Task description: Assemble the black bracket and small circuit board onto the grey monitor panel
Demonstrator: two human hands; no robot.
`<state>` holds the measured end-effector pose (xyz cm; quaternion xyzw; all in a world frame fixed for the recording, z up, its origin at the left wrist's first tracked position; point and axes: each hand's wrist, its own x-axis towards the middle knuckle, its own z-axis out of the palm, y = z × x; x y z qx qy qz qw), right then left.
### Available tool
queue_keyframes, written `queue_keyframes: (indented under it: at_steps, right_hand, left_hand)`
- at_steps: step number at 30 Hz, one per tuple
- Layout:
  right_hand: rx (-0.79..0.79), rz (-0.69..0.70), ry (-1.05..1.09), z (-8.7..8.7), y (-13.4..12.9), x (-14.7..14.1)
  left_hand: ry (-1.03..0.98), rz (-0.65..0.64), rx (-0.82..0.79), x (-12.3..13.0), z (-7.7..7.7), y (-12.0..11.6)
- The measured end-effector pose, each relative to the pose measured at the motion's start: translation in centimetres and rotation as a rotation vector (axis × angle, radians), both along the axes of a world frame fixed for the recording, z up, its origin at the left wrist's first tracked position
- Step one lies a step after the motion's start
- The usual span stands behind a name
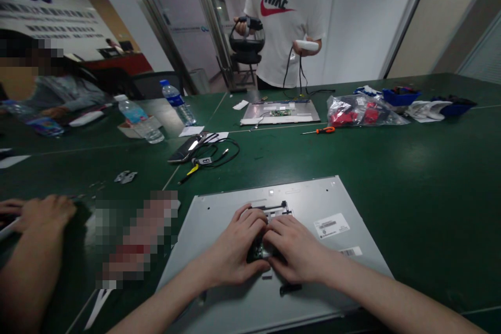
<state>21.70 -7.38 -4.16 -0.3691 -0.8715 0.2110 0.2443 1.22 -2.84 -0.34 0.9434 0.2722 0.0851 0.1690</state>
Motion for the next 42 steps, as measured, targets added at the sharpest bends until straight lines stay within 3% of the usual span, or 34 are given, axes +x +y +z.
queue_keyframes:
  at_steps: [13, 24, 32, 42]
  right_hand:
    - [-0.059, -0.01, 0.031, 0.1, 0.0, 0.4]
    - [-0.01, 0.074, 0.0, 1.3, 0.4, 1.5]
    - [0.057, 0.047, 0.013, 0.3, 0.6, 1.3]
    - [0.063, 0.044, 0.005, 0.4, 0.6, 1.3]
  left_hand:
    - [0.005, -0.009, 0.0, -0.1, 0.0, 0.0]
    - [-0.006, -0.014, -0.009, 0.0, 0.1, 0.0]
    - [-0.011, -0.022, -0.005, -0.2, 0.4, 0.1]
    - [-0.027, -0.018, 0.0, 0.0, 0.5, -0.1]
